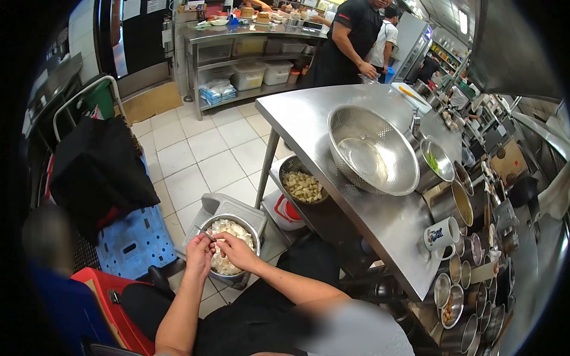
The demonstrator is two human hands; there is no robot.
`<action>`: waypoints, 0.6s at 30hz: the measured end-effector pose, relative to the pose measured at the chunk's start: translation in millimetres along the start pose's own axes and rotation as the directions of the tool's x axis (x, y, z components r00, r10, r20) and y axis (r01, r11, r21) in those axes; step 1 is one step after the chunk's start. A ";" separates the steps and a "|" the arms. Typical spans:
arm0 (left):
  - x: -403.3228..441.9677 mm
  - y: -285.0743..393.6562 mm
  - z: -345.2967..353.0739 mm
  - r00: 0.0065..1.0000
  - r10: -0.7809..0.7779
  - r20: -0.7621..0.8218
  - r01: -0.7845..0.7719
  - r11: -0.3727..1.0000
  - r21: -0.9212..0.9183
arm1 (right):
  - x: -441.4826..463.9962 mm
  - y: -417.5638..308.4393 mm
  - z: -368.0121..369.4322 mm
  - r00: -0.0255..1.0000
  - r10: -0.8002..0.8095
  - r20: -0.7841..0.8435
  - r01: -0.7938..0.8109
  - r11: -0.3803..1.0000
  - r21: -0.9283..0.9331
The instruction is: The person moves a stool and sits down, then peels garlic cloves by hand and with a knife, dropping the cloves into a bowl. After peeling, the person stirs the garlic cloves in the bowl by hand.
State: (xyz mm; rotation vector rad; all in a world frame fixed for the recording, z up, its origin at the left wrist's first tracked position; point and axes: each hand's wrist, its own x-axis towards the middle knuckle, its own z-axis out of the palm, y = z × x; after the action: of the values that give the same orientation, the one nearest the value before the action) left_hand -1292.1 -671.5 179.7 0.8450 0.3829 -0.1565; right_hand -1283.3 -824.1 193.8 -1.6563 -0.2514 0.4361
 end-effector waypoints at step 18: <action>-3.9 3.5 0.9 0.995 -0.011 0.095 0.017 0.998 -0.062 | -3.3 -29.1 -5.2 0.997 0.064 0.039 -0.068 0.992 0.107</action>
State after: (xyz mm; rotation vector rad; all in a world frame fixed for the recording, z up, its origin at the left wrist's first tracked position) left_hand -1294.5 -669.9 184.2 0.7702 0.3040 -0.1960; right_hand -1281.5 -826.2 223.4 -1.5549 -0.1961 0.5203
